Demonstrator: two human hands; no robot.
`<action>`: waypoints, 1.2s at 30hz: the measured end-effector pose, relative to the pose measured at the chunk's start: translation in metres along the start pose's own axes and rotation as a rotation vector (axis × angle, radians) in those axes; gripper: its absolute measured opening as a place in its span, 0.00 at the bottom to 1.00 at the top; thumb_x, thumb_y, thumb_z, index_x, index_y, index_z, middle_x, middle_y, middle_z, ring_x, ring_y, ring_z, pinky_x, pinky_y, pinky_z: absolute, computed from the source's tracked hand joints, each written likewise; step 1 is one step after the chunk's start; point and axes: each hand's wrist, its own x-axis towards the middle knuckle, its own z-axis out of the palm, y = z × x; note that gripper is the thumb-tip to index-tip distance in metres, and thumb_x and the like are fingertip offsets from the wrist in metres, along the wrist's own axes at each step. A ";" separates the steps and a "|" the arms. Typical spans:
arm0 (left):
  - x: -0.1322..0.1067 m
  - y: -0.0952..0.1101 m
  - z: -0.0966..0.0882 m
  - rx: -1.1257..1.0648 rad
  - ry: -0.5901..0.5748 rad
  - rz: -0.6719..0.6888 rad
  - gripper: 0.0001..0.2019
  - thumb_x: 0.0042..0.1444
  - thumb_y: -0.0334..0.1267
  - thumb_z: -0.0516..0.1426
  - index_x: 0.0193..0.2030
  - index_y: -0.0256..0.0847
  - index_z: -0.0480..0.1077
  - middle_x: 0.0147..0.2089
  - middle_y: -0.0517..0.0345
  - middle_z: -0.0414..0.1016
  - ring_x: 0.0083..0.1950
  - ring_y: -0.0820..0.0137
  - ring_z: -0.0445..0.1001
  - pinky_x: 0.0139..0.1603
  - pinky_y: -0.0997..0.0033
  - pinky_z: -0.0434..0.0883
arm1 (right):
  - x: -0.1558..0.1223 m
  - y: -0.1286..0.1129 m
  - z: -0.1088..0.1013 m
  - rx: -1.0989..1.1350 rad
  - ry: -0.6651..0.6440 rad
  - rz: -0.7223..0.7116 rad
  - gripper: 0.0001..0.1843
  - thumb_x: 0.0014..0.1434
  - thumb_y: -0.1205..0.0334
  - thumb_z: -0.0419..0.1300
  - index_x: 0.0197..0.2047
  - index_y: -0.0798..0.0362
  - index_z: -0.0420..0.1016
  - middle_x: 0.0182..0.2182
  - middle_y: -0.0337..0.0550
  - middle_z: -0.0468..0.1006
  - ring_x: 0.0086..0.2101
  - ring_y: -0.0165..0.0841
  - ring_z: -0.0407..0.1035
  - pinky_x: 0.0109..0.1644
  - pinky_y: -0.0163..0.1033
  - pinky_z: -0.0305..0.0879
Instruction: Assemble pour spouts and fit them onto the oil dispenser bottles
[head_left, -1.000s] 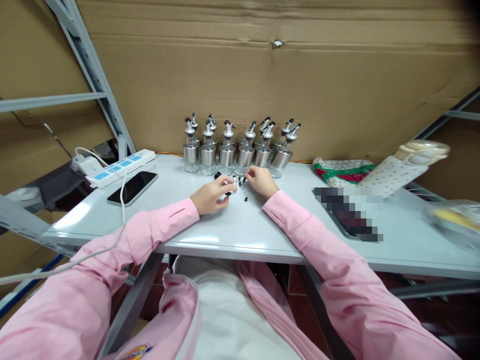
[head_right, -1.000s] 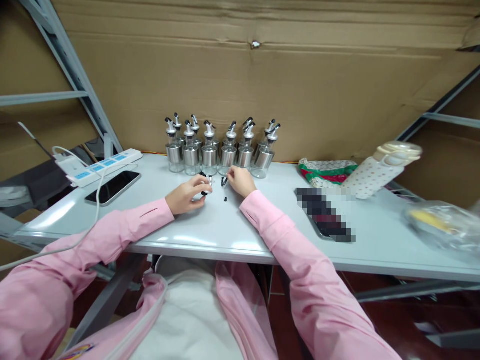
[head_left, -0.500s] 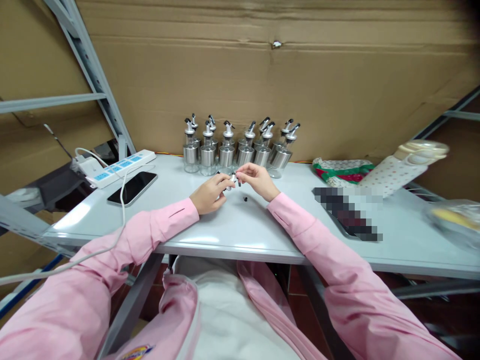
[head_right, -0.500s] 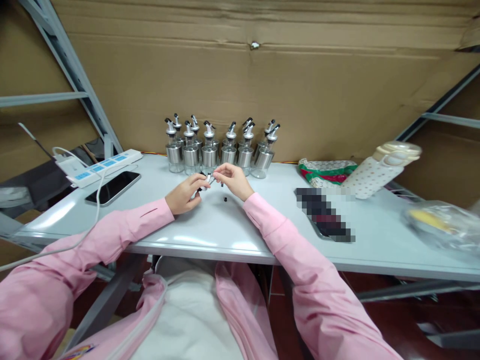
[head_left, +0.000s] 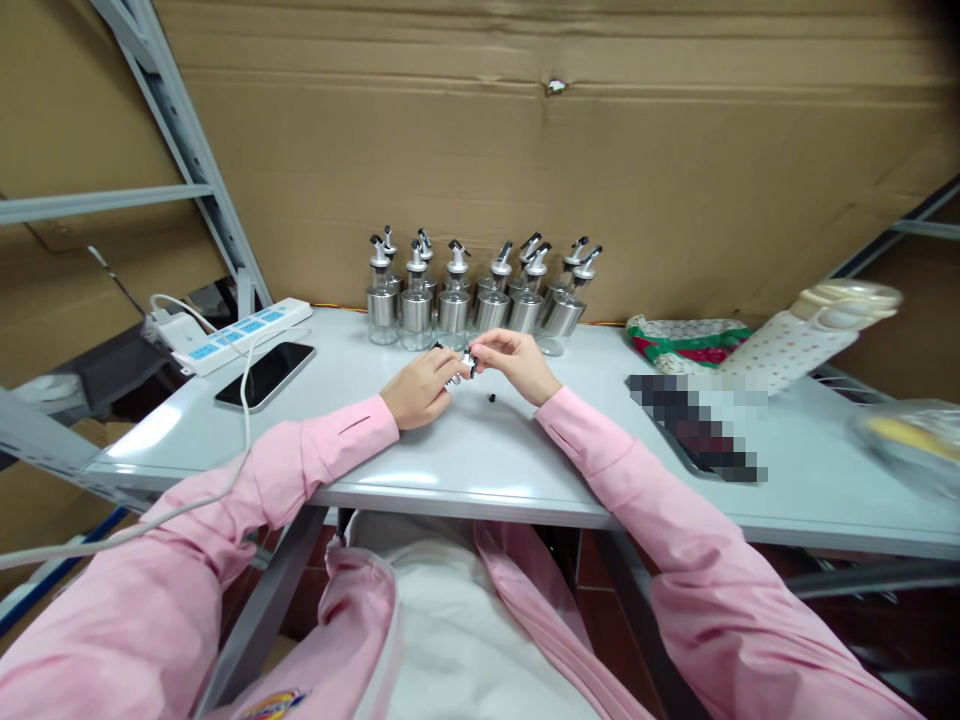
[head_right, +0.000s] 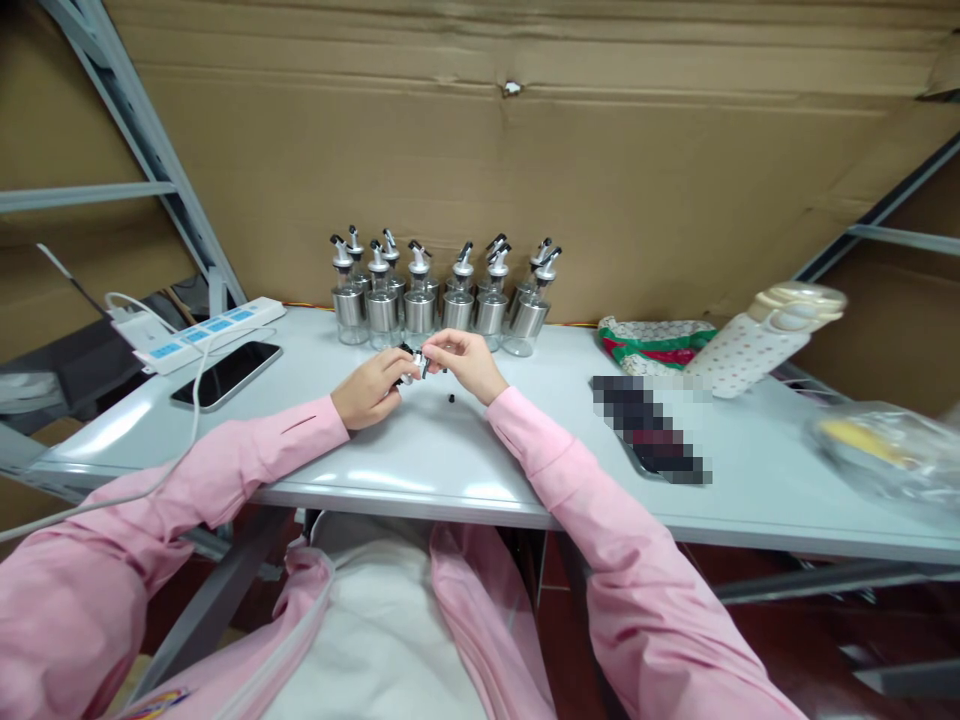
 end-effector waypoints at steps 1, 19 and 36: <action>0.000 0.000 0.000 -0.002 0.000 0.003 0.18 0.43 0.23 0.46 0.42 0.39 0.61 0.43 0.51 0.64 0.44 0.65 0.63 0.48 0.64 0.64 | 0.000 0.000 0.000 -0.002 0.000 -0.001 0.18 0.40 0.52 0.67 0.29 0.57 0.72 0.21 0.37 0.73 0.21 0.24 0.66 0.30 0.35 0.65; 0.000 0.000 0.002 0.027 -0.015 0.024 0.17 0.45 0.25 0.46 0.43 0.38 0.63 0.42 0.51 0.64 0.43 0.65 0.63 0.46 0.64 0.63 | 0.001 0.007 -0.006 0.028 -0.069 0.021 0.15 0.44 0.54 0.65 0.32 0.57 0.76 0.21 0.36 0.72 0.22 0.24 0.65 0.32 0.35 0.65; -0.001 -0.003 0.004 0.109 -0.024 0.015 0.16 0.48 0.26 0.48 0.45 0.39 0.63 0.43 0.52 0.65 0.44 0.65 0.63 0.46 0.66 0.63 | -0.001 0.002 -0.006 0.043 -0.122 0.096 0.18 0.40 0.57 0.68 0.35 0.56 0.76 0.23 0.37 0.75 0.22 0.25 0.68 0.31 0.36 0.68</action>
